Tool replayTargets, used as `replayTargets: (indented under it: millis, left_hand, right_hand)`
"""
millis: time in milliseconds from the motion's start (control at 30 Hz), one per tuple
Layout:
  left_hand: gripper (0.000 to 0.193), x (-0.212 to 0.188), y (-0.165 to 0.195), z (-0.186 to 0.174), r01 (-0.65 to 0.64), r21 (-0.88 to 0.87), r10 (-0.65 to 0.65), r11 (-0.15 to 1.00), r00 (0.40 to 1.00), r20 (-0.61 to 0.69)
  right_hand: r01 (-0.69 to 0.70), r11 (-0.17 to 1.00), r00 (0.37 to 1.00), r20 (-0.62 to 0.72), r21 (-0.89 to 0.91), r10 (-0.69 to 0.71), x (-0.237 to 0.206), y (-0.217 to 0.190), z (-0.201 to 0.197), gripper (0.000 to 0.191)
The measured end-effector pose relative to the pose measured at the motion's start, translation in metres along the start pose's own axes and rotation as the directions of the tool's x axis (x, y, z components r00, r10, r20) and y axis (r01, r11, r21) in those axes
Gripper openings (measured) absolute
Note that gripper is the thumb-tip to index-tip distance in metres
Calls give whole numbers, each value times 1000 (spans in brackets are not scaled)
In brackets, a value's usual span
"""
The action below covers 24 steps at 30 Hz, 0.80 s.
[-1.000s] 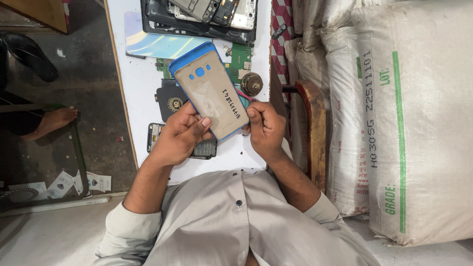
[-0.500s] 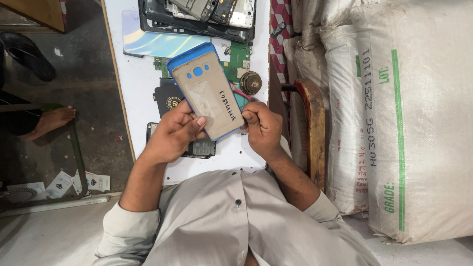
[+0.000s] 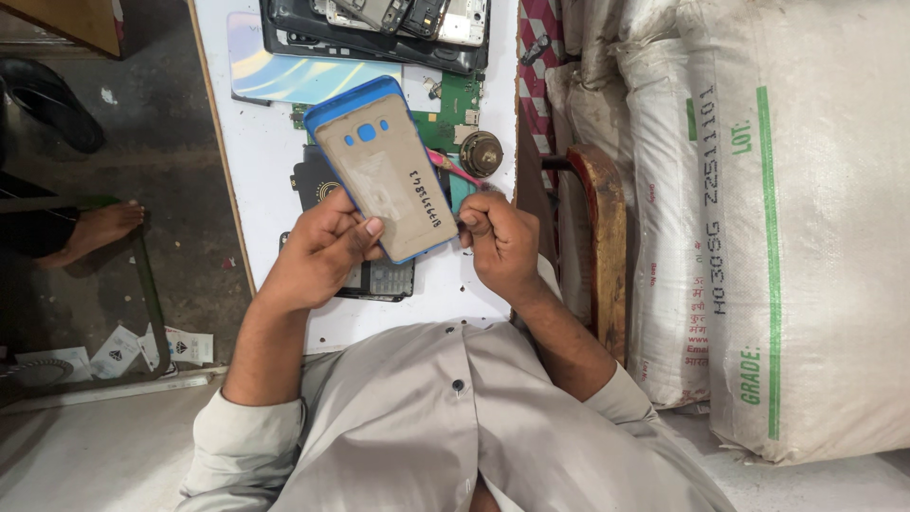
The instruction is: The person uses a small metal tool to scrape residue from the back of a blue phone case. They repeatedly scrape the same area, flip the case to inspect it, and continue scraping until the clip ends.
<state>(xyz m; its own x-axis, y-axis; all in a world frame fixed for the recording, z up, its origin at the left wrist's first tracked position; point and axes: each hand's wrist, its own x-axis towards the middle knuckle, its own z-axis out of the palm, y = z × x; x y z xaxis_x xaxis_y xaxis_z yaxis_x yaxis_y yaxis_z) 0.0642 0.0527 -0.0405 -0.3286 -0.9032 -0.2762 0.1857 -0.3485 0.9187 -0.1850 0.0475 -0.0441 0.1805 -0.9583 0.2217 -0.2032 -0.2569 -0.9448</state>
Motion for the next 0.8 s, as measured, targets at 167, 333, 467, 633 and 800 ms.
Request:
replayTargets:
  millis: [167,333,467,633,800]
  left_hand:
    - [29,0,1,-2,12,-37,-13,999,1000,-24]
    - [31,4,5,0,28,-42,-30,999,999,-35]
    - [32,6,11,-1,30,-53,-33,998,997,-63]
    - [27,5,15,1,-66,-106,47,992,985,-167]
    - [24,7,14,16,-177,-168,132,970,960,-249]
  right_hand:
    - [0,1000,999,38,4,-1,1,0,-4,21]
    - [-17,1000,1000,15,14,17,0,-1,-3,21]
    - [25,999,999,-34,-47,-27,0,-1,3,23]
    - [16,1000,997,-72,-20,-17,-1,-1,3,24]
    - [31,998,999,-12,-57,-32,0,-2,3,24]
